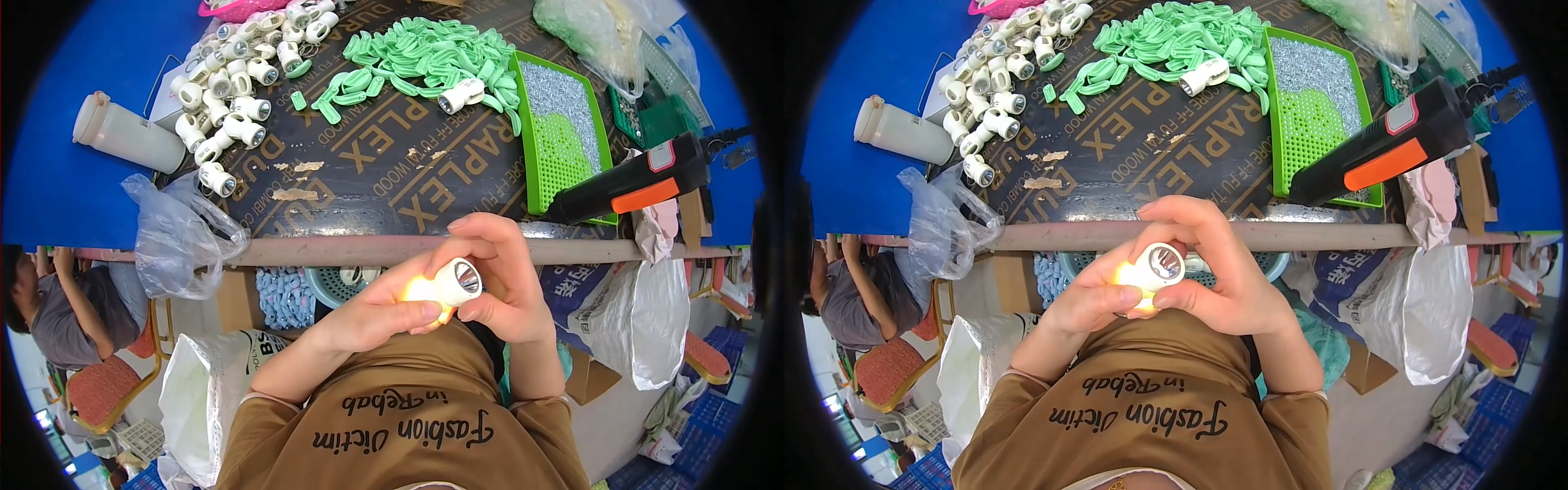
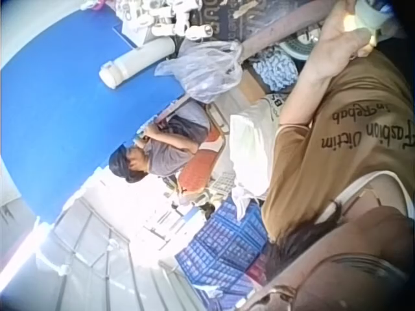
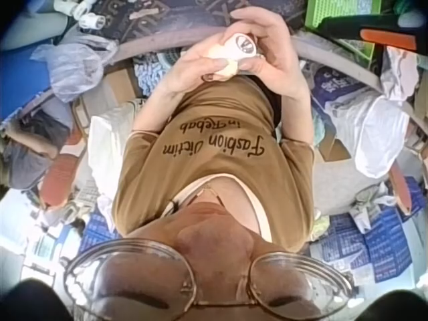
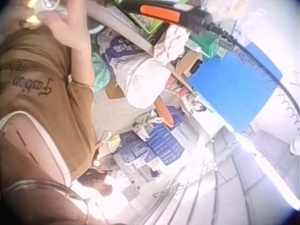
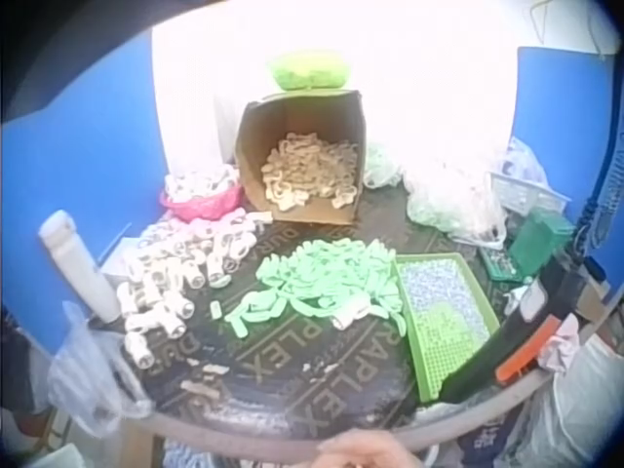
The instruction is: Assemble small plastic toy components using an electric screwdriver.
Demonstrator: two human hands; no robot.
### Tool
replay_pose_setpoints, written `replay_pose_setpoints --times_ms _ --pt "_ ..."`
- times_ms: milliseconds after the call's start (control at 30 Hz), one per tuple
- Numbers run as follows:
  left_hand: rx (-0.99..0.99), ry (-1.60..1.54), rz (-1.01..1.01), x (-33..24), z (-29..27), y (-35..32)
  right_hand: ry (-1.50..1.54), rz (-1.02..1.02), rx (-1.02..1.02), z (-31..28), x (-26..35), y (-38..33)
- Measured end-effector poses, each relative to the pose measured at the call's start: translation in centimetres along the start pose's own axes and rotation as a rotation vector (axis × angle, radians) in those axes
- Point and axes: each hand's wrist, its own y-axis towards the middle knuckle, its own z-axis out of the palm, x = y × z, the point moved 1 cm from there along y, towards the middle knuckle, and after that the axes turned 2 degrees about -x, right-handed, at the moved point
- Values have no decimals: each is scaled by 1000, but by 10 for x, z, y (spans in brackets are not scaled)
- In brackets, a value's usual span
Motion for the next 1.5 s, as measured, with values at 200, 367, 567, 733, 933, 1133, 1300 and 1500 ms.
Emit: replay_pose_setpoints --times_ms 200,367,567,733,933,1133,1300,1500 --pt "-2 -18 -6 1 -1 0 7 5 -2 0 0 0" --pt "-116 58 -100 -4 4 -1 -5 -1 -3 0 -1 0" --pt "-111 49 -109 -5 5 -1 -3 -6 -6 0 -1 0" --pt "-65 45 -108 -5 2 -3 39 13 -12 2 -2 -1" --pt "-86 79 -100 -3 1 -4 74 40 -40 4 -1 -2" --pt "-128 82 -112 -3 4 -3 88 100 -45 4 1 -4" --pt "-102 74 -110 -6 6 0 -132 6 -33 -1 -3 -6" --pt "-83 74 -121 -10 5 0 -106 -1 -33 -2 -2 -4"
